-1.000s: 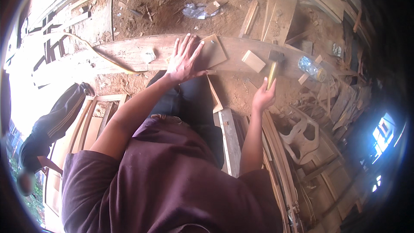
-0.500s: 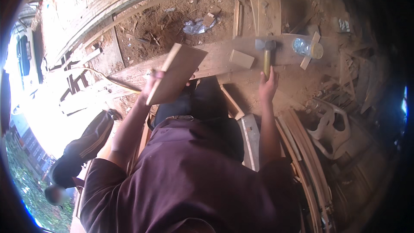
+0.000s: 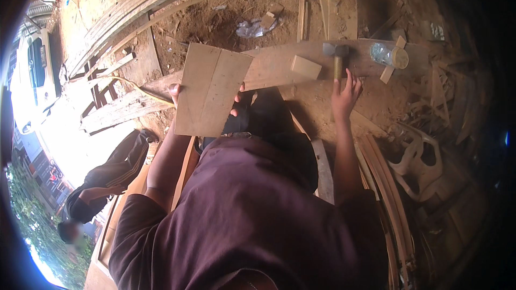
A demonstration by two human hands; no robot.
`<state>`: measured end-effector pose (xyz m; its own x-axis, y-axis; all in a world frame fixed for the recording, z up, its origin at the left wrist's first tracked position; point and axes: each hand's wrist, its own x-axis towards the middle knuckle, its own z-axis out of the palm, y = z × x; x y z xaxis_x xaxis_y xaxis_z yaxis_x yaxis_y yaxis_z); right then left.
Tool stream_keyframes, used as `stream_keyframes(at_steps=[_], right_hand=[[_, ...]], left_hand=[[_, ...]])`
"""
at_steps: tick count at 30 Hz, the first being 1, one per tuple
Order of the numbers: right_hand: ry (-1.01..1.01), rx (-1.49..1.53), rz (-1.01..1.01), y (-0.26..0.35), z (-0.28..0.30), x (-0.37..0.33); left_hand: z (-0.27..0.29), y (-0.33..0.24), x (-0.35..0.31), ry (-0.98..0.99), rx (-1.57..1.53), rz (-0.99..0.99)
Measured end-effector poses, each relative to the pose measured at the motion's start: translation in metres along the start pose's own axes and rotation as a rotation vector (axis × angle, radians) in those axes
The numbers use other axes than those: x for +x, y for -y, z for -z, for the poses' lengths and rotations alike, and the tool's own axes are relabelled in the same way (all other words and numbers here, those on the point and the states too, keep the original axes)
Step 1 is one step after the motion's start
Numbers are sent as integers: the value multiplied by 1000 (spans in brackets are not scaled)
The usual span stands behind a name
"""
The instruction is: The person assembles small wooden blocks by hand, using a hammer to tap them together. They repeatedly pick up pieces, align them, and strike them to secure the joints.
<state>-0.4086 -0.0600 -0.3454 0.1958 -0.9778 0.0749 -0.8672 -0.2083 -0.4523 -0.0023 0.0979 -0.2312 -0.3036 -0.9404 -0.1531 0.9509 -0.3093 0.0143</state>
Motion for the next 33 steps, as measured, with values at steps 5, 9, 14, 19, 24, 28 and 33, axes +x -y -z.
stream_keyframes(at_steps=[5,9,14,19,24,28,33], right_hand=[[-42,63,103,31,-5,9],[-32,-6,126,41,-6,10],[176,43,317,54,-17,2],[329,-41,325,76,-52,16],[469,322,257,88,-65,28],[576,634,359,124,-90,25],[651,775,551,146,-109,22]], left_hand=[[-18,2,2,-183,595,37],[-31,6,13,-326,2127,-29],[-16,21,21,-400,2309,46],[-5,19,15,-362,2164,-17],[-13,11,6,-366,2261,6],[-16,3,5,-326,2194,38],[-8,1,10,-262,2441,105]])
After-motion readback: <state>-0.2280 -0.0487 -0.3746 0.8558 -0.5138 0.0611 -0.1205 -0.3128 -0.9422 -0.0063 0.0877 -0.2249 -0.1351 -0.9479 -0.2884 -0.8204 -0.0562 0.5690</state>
